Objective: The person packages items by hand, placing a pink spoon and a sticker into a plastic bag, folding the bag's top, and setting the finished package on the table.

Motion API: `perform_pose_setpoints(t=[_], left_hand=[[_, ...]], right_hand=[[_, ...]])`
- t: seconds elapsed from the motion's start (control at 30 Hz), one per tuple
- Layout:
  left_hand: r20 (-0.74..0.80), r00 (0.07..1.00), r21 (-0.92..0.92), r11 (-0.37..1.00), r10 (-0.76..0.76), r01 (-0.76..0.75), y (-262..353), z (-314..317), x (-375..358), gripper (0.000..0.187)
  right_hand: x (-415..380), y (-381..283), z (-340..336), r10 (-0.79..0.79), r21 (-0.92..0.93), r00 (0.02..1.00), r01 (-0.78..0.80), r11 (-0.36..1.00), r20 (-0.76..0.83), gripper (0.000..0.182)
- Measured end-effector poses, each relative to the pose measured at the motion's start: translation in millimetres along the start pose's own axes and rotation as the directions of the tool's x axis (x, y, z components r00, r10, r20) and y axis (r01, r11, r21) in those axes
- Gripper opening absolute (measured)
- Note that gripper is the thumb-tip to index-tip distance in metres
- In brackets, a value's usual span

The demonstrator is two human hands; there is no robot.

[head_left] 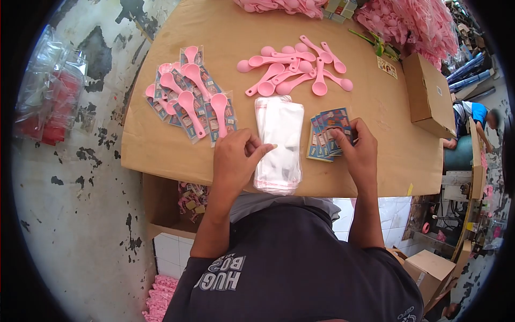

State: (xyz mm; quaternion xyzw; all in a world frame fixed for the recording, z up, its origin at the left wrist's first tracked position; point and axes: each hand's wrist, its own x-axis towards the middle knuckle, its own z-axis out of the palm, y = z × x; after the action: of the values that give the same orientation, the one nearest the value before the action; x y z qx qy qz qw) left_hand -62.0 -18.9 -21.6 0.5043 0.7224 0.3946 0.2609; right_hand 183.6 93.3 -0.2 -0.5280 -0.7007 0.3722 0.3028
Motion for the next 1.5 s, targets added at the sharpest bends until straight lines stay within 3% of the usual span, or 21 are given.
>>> perform_pose_setpoints(t=[0.1,0.3,0.37,0.47,0.53,0.57,0.6,0.67,0.8,0.87,0.9,0.93,0.97,1.0,1.07,1.1,1.17,1.3,1.4,1.47,1.5], left_hand=[[-0.054,0.996,0.001,0.998,0.067,-0.067,1,-2,0,0.023],[-0.200,0.953,0.043,0.974,0.227,-0.223,-3,-5,1,0.011],[-0.274,0.936,0.029,0.975,0.220,-0.221,-1,-4,-1,0.010],[-0.325,0.931,-0.013,0.983,0.168,-0.182,2,-2,-5,0.013],[-0.361,0.930,-0.363,0.907,0.073,-0.212,-7,6,-6,0.014],[-0.271,0.961,-0.547,0.830,-0.053,-0.108,-6,6,-9,0.014],[-0.265,0.963,-0.546,0.831,-0.049,-0.108,-3,7,-8,0.014],[-0.197,0.980,-0.747,0.652,-0.037,-0.126,3,9,-6,0.021],[-0.024,0.997,-0.774,0.632,-0.079,0.031,22,0,-4,0.042],[-0.029,0.999,-0.817,0.576,-0.043,0.001,23,4,-3,0.041],[-0.015,0.998,-0.792,0.610,-0.062,0.026,23,4,-4,0.036],[-0.004,0.997,-0.764,0.643,-0.080,0.049,23,4,-4,0.031],[0.000,0.997,-0.762,0.645,-0.073,0.047,23,5,-5,0.031],[-0.020,0.998,-0.738,0.674,-0.054,0.022,24,6,-6,0.026],[-0.042,0.999,-0.715,0.699,-0.034,-0.006,22,7,-7,0.023],[-0.016,1.000,-0.682,0.732,-0.021,0.005,19,6,-8,0.024],[0.009,1.000,-0.647,0.763,-0.008,0.012,15,4,-8,0.026],[-0.024,0.999,-0.785,0.620,-0.045,0.009,16,3,-9,0.025],[-0.104,0.990,-0.820,0.572,-0.093,-0.033,34,8,-6,0.026],[-0.168,0.980,-0.804,0.590,-0.111,-0.071,34,8,-6,0.028],[-0.124,0.989,-0.796,0.603,-0.080,-0.051,28,5,-7,0.027]], right_hand=[[4,1,-5,0.060,-0.068,0.998,-0.061,0.996,-0.019,0.027],[11,14,-10,-0.152,-0.162,0.981,0.131,0.978,-0.121,0.020],[9,6,-8,-0.059,0.263,0.981,0.107,0.959,-0.185,0.018],[14,22,-22,-0.025,0.379,0.992,0.071,0.923,-0.125,0.018],[15,22,-26,-0.052,0.468,0.986,0.122,0.875,-0.160,0.019],[16,19,-28,-0.081,0.548,0.978,0.175,0.818,-0.191,0.021],[17,17,-29,-0.077,0.548,0.978,0.175,0.818,-0.196,0.021],[19,11,-33,-0.045,0.568,0.956,0.211,0.795,-0.291,0.032],[16,13,-52,-0.008,0.633,0.975,0.149,0.760,-0.220,0.038],[15,20,-71,-0.117,0.564,0.993,0.099,0.820,-0.003,0.034],[16,21,-74,-0.114,0.566,0.993,0.099,0.818,-0.008,0.034],[20,21,-76,-0.100,0.190,0.984,0.127,0.974,-0.147,0.025],[24,22,-78,-0.137,-0.216,0.951,0.077,0.973,-0.278,0.018],[26,28,-81,-0.136,-0.215,0.949,0.075,0.974,-0.285,0.018],[30,41,-84,-0.056,0.081,0.953,0.084,0.993,-0.298,0.022],[29,40,-84,-0.056,0.080,0.953,0.083,0.993,-0.298,0.022],[25,34,-84,-0.033,-0.189,0.957,-0.023,0.982,-0.288,0.028],[26,44,-78,-0.102,-0.219,0.942,0.031,0.975,-0.321,0.029],[28,41,-78,-0.117,0.016,0.918,0.133,0.991,-0.379,0.020],[24,27,-81,-0.086,0.378,0.976,0.158,0.912,-0.201,0.018],[25,27,-81,-0.088,0.375,0.976,0.159,0.913,-0.200,0.018]])
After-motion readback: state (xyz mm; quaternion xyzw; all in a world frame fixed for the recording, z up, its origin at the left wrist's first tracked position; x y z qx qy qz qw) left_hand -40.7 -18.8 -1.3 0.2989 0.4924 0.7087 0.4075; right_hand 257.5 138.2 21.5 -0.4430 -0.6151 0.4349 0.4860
